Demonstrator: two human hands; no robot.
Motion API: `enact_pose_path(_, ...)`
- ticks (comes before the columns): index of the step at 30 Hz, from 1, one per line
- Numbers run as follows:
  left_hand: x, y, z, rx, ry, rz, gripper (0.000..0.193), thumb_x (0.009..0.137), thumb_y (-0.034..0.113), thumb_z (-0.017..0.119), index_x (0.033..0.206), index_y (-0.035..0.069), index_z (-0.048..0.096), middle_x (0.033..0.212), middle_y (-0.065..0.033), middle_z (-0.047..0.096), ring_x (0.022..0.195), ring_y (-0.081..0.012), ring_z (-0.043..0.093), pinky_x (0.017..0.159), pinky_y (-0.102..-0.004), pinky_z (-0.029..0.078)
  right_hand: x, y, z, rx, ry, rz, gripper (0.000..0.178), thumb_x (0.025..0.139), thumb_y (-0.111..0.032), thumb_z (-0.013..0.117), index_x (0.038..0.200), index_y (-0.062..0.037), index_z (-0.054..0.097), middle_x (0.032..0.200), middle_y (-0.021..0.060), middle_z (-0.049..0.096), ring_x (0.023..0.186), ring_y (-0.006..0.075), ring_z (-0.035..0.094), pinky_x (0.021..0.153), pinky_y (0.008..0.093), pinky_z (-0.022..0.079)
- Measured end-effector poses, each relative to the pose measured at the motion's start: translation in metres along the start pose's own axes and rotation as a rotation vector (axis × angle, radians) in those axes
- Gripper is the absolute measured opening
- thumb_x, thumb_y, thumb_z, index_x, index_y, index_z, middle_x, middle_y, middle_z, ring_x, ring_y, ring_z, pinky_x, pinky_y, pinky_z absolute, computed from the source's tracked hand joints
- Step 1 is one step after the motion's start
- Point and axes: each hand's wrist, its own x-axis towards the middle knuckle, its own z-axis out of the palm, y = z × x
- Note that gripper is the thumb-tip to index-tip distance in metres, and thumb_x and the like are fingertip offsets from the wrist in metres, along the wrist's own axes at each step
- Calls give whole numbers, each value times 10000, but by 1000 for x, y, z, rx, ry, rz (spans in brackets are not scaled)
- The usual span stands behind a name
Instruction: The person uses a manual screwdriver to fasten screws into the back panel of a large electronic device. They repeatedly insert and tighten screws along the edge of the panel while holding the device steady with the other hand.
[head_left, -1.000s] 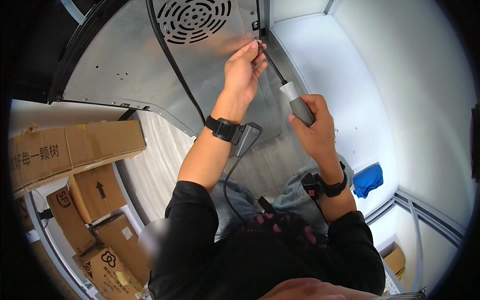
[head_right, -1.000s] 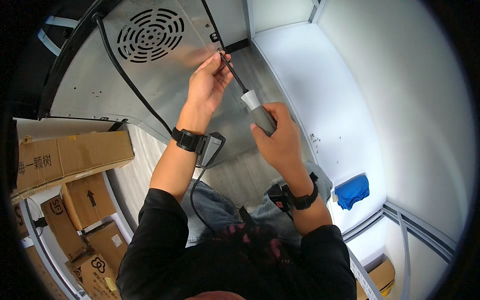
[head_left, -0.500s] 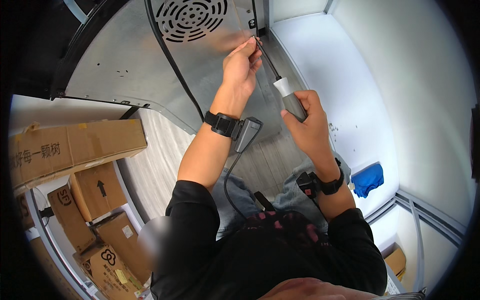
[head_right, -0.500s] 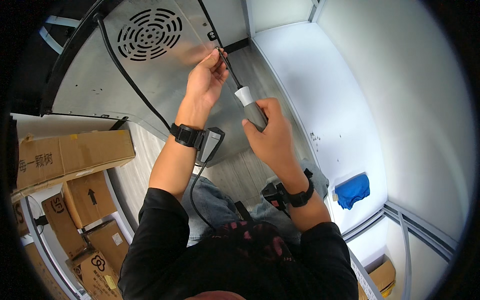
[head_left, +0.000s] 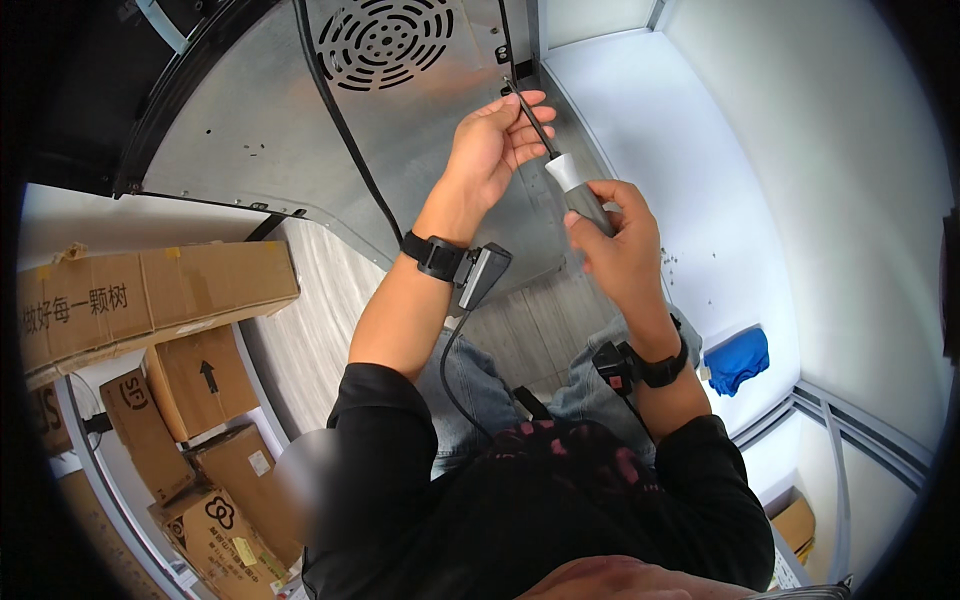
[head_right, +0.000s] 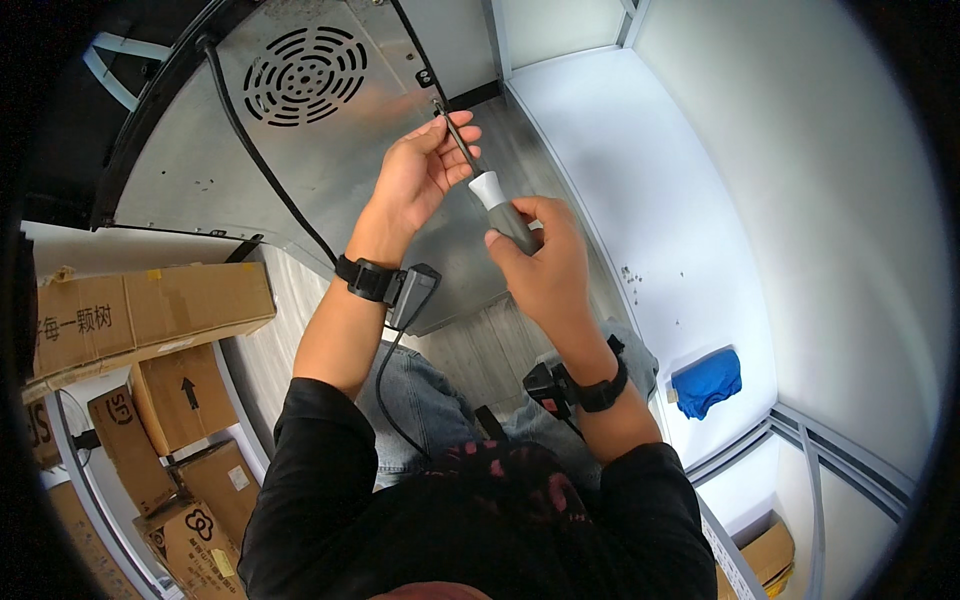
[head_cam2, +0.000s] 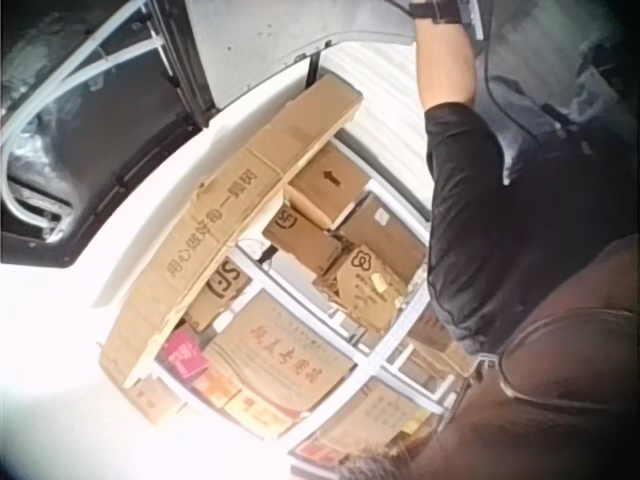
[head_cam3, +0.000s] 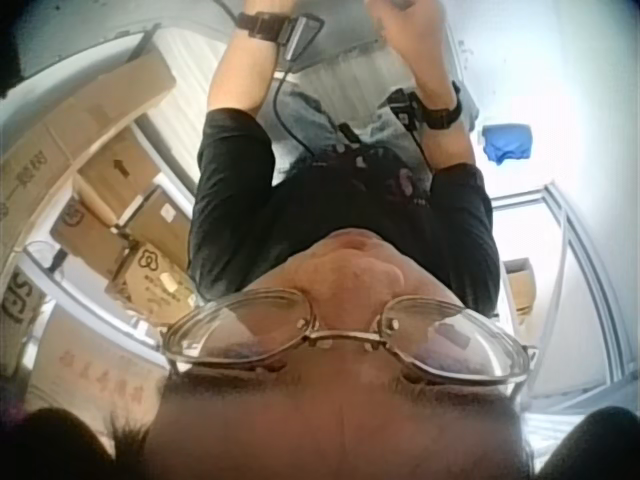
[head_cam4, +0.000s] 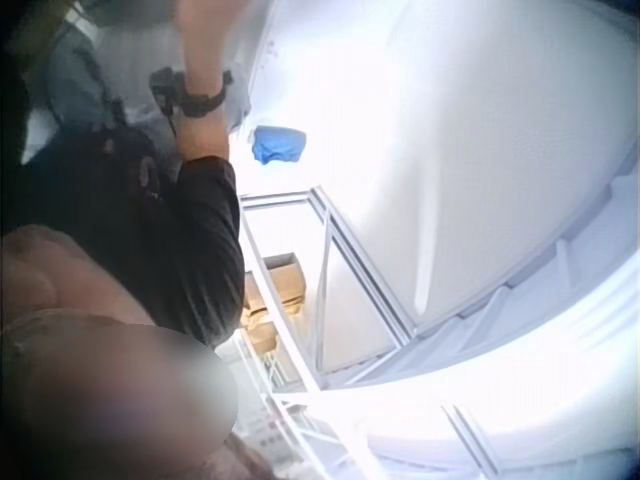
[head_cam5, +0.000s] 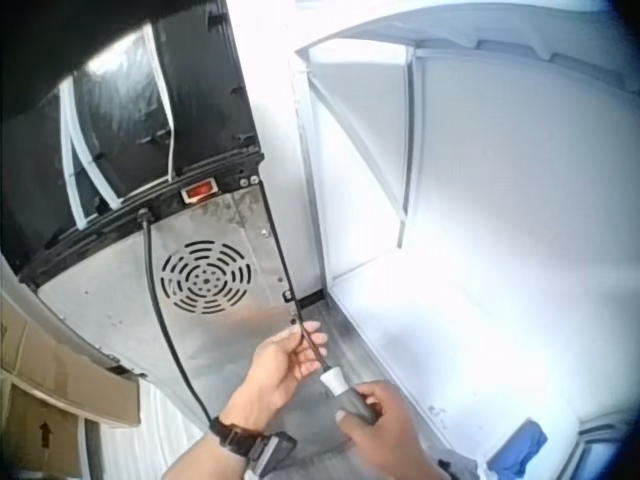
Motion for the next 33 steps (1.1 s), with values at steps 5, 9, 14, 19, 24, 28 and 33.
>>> enact_pose_path(5,4,1,1,100,108,20,249,980,209,449,1051,-3,560,894,-99,648,711,-155,624,618,-248,528,-9,-4,1,-76,-22,-88,493,765,-124,707,1187,-4,481,1003,153,536,721,204,585,635,324,487)
enact_pose_path(9,2,1,1,100,143,8,244,971,217,479,1044,-1,560,882,-91,647,695,-140,619,601,-239,527,-16,-1,8,-362,119,-334,548,794,-120,683,1243,-9,388,983,159,548,656,204,584,602,328,492)
enact_pose_path(14,-4,2,4,56,40,14,242,982,184,430,1051,-8,559,916,-104,654,693,-133,617,620,-241,533,-16,1,6,205,106,-109,435,845,-120,635,1194,-15,398,959,124,572,632,130,577,541,249,466)
enact_pose_path(19,-9,-1,6,86,-26,-9,241,983,153,399,1045,-17,559,933,-127,661,674,-124,616,623,-244,533,-8,-5,-10,222,16,58,419,849,-152,641,1173,-16,413,977,121,577,629,119,571,524,227,450)
enact_pose_path(24,-6,-3,9,156,42,11,235,981,153,404,989,-12,571,888,-125,670,616,-103,599,592,-243,519,-8,13,0,-323,204,-428,489,781,-175,712,1156,-17,440,913,132,588,641,204,593,545,300,468)
enact_pose_path(28,-9,-3,11,155,63,7,224,978,155,416,970,-2,576,871,-109,668,611,-83,578,553,-230,485,-18,4,4,-237,258,-309,497,768,-172,723,1148,-14,445,915,143,595,661,229,607,588,323,481)
enact_pose_path(33,-18,0,16,121,-21,-28,223,982,171,427,1002,11,581,865,-91,659,643,-63,517,528,-198,425,-14,1,-2,-36,140,-72,493,781,-178,715,1159,-21,442,940,154,603,683,244,623,601,333,483)
